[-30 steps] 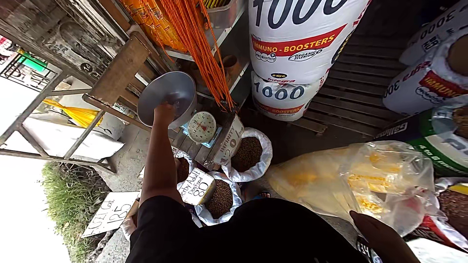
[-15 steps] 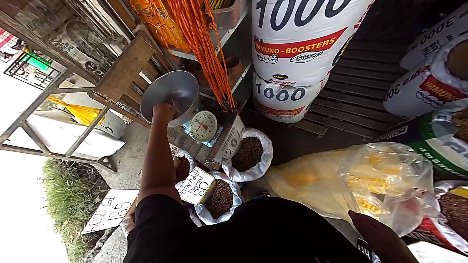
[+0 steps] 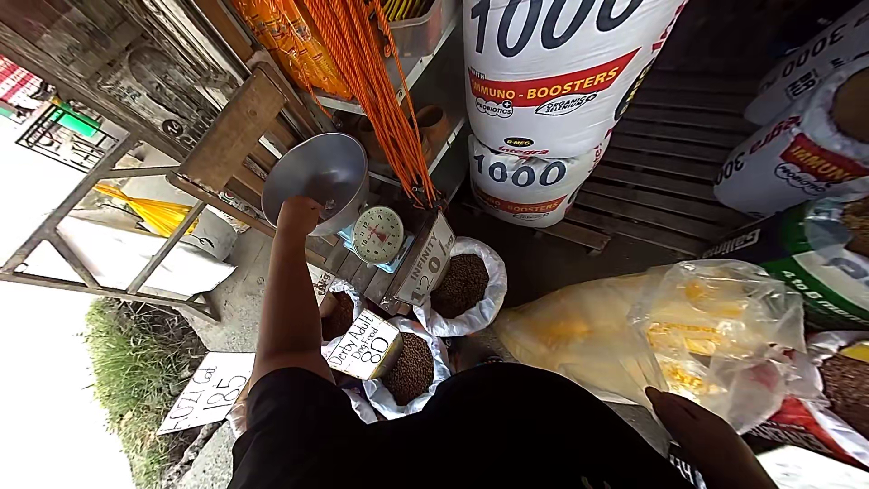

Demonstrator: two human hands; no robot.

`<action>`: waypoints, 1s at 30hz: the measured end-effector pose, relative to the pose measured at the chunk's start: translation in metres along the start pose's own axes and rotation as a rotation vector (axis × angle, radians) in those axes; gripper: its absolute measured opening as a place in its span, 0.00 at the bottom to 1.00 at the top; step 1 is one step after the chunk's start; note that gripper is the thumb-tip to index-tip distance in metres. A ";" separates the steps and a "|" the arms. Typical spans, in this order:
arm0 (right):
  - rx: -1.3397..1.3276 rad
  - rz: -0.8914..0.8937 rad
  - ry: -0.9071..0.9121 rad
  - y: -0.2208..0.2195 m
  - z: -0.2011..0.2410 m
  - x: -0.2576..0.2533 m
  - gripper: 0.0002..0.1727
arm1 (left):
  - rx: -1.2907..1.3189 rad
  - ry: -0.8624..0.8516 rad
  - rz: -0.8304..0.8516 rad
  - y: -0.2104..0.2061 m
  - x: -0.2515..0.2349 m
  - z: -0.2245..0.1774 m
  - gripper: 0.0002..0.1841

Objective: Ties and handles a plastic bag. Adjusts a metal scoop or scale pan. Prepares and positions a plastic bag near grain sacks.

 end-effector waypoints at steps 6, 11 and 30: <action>0.006 0.002 -0.042 0.000 0.005 0.003 0.27 | -0.054 0.033 0.126 -0.004 0.024 0.001 0.29; -0.009 -0.005 -0.014 -0.001 -0.004 -0.004 0.28 | 0.026 0.147 -0.068 -0.038 0.039 0.019 0.25; -0.013 -0.014 -0.008 0.000 0.010 -0.018 0.26 | -0.178 0.415 -0.157 -0.065 0.082 0.004 0.21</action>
Point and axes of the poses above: each hand's wrist, its own x-axis away from the middle knuckle, its own y-axis out of the back of the hand, z = x × y, the point moved 3 cm from there along -x, towards the middle knuckle, and after that the axes turned 4 degrees about -x, right-handed, at the moved point
